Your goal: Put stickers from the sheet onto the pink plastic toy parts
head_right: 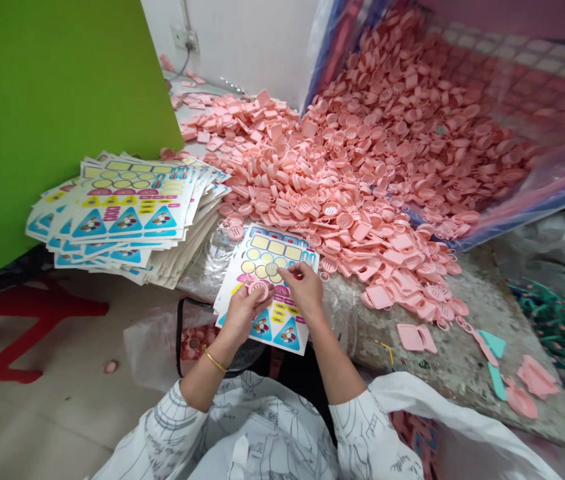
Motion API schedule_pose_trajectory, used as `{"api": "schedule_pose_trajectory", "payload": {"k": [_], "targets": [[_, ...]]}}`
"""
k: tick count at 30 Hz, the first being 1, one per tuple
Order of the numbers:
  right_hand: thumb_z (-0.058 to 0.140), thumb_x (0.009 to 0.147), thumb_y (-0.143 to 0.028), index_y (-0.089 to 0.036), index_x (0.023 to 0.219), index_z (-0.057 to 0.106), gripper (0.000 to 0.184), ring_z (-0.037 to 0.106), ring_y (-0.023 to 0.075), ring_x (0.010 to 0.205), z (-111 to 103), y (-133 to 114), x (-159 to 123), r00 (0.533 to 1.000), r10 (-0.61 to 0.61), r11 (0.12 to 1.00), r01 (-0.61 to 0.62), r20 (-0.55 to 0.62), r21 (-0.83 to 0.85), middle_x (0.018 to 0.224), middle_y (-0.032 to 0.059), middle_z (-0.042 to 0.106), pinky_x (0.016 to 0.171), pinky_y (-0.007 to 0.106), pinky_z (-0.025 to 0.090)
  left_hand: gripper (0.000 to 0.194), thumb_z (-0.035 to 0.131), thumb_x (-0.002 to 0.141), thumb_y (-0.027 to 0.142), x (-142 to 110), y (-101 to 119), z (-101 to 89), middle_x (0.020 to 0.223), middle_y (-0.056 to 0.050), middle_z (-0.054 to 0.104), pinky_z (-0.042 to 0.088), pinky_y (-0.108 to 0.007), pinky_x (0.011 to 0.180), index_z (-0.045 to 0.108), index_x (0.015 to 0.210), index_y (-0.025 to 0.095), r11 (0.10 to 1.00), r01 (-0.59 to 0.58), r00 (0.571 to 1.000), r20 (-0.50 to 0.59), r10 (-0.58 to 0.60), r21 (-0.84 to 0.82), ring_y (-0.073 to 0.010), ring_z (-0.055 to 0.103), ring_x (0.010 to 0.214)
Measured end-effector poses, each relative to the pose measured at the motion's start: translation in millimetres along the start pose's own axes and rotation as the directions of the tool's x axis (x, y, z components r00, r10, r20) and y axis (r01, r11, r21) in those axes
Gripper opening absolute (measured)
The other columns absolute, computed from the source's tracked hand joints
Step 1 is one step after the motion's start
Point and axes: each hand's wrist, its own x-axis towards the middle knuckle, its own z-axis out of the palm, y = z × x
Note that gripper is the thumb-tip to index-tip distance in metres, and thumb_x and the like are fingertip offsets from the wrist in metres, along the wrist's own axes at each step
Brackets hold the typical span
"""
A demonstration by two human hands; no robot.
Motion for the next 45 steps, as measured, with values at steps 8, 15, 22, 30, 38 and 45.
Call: {"api": "schedule_pose_trajectory", "payload": {"k": [8,15,22,30,38,45], "targets": [[0.073,0.074,-0.051,-0.02,0.072,0.061,0.033,0.048,0.012,0.06,-40.7,-26.2,-0.4,0.925,-0.194,0.979,0.203,0.327,0.007,0.067,-0.002,0.059,0.056,0.025,0.035,0.024,0.072,0.076,0.021,-8.8,12.4,-3.9,0.087,-0.008,0.072,0.058,-0.031,0.075,0.06,0.095,0.014,0.996,0.058,0.986,0.16,-0.046,-0.07,-0.0168,0.071,0.074],[0.072,0.078,-0.044,-0.021,0.072,0.064,0.025,0.055,0.012,0.062,-49.1,-40.7,-14.5,0.862,-0.283,0.903,0.387,0.421,-0.186,0.069,-0.0017,0.065,0.059,0.025,0.036,0.035,0.051,0.094,0.044,-29.3,26.2,-0.8,0.085,-0.01,0.071,0.06,-0.035,0.071,0.063,0.102,0.012,0.969,0.2,0.95,0.268,-0.157,-0.142,-0.0182,0.069,0.069],[0.072,0.078,-0.045,-0.022,0.073,0.066,0.024,0.058,0.0129,0.064,-39.0,-41.6,-22.7,0.855,-0.262,0.875,0.406,0.448,-0.263,0.073,-0.0019,0.069,0.061,0.024,0.036,0.049,0.045,0.093,0.059,-31.0,22.0,-0.1,0.078,-0.007,0.069,0.058,-0.037,0.073,0.064,0.099,0.014,0.97,0.211,0.95,0.26,-0.173,-0.124,-0.0167,0.066,0.064],[0.072,0.078,-0.045,-0.022,0.075,0.068,0.024,0.06,0.013,0.065,-37.5,-35.8,-20.2,0.836,-0.271,0.864,0.429,0.476,-0.263,0.075,-0.0017,0.071,0.062,0.024,0.037,0.054,0.047,0.09,0.065,-28.8,17.1,-3.1,0.078,-0.007,0.069,0.057,-0.037,0.076,0.065,0.098,0.014,0.979,0.192,0.953,0.252,-0.17,-0.067,-0.0162,0.065,0.064],[0.072,0.079,-0.048,-0.022,0.074,0.067,0.027,0.06,0.0127,0.065,-36.2,-29.9,-19.1,0.833,-0.272,0.867,0.43,0.483,-0.253,0.076,-0.0018,0.07,0.061,0.024,0.036,0.054,0.046,0.09,0.063,-27.8,14.5,-3.3,0.078,-0.008,0.069,0.058,-0.035,0.074,0.065,0.099,0.014,0.98,0.194,0.952,0.251,-0.178,-0.041,-0.0166,0.066,0.065],[0.071,0.08,-0.049,-0.022,0.076,0.068,0.027,0.061,0.0137,0.067,-36.6,-28.1,-19.4,0.832,-0.258,0.861,0.429,0.49,-0.274,0.076,-0.0012,0.071,0.061,0.024,0.037,0.049,0.052,0.088,0.062,-28.6,13.2,-0.6,0.075,-0.006,0.068,0.058,-0.034,0.073,0.064,0.092,0.015,0.974,0.219,0.95,0.24,-0.2,-0.057,-0.0153,0.065,0.063]]}}
